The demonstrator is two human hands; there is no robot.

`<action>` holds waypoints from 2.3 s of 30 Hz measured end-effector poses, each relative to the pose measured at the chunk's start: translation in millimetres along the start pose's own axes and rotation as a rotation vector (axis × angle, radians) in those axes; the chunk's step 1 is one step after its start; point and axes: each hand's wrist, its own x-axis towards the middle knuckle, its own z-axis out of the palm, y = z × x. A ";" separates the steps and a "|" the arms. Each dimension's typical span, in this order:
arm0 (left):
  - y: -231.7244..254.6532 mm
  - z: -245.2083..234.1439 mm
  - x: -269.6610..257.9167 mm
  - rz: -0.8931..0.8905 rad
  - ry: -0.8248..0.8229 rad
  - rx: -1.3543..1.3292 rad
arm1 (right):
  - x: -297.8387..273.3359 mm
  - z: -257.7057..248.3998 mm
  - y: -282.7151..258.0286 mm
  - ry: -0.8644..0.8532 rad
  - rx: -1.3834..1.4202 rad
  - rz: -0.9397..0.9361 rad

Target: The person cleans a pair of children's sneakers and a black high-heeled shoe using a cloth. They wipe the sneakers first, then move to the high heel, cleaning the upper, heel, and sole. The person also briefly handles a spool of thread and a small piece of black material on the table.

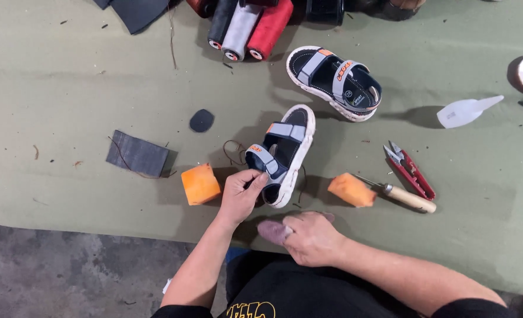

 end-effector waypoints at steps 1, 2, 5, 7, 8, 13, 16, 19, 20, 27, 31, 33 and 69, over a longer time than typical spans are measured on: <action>-3.0 -1.2 -0.4 -0.002 -0.003 0.004 | 11.2 -10.4 8.7 0.004 0.002 0.004; -6.2 -2.8 -0.9 0.003 -0.010 0.007 | 22.3 -20.4 17.3 0.108 0.081 0.035; -6.1 -1.0 -1.9 -0.020 0.003 0.008 | 62.5 -72.6 48.6 0.194 0.077 0.310; -0.8 0.6 -2.9 -0.037 0.013 0.012 | 63.7 -69.4 72.4 0.188 -0.018 0.552; 2.3 1.5 -3.0 -0.047 0.017 0.018 | 50.4 -46.1 86.3 0.200 -0.174 0.547; 1.8 1.5 -1.6 -0.068 0.029 0.017 | 18.4 -9.9 44.4 0.149 -0.079 0.389; 11.2 4.3 3.6 -0.035 -0.003 0.027 | 20.2 -24.7 34.9 0.061 0.003 0.307; 9.5 4.0 -0.5 -0.045 0.012 0.044 | 47.3 -52.8 58.2 0.097 -0.070 0.329; 8.2 4.3 -1.6 -0.041 0.015 0.036 | 34.6 -36.8 89.3 0.184 -0.119 0.423; 10.8 5.9 -0.3 -0.030 0.020 0.034 | 16.5 -3.9 64.5 0.227 -0.112 0.453; 18.5 9.5 1.2 0.025 -0.002 0.009 | 6.4 -5.4 38.9 0.082 -0.055 0.358; 19.2 9.3 0.2 0.036 0.020 0.003 | -2.5 4.1 51.9 0.037 -0.095 0.272; 11.5 8.3 -2.5 0.022 0.035 0.071 | 24.4 -2.9 103.9 0.293 -0.229 0.471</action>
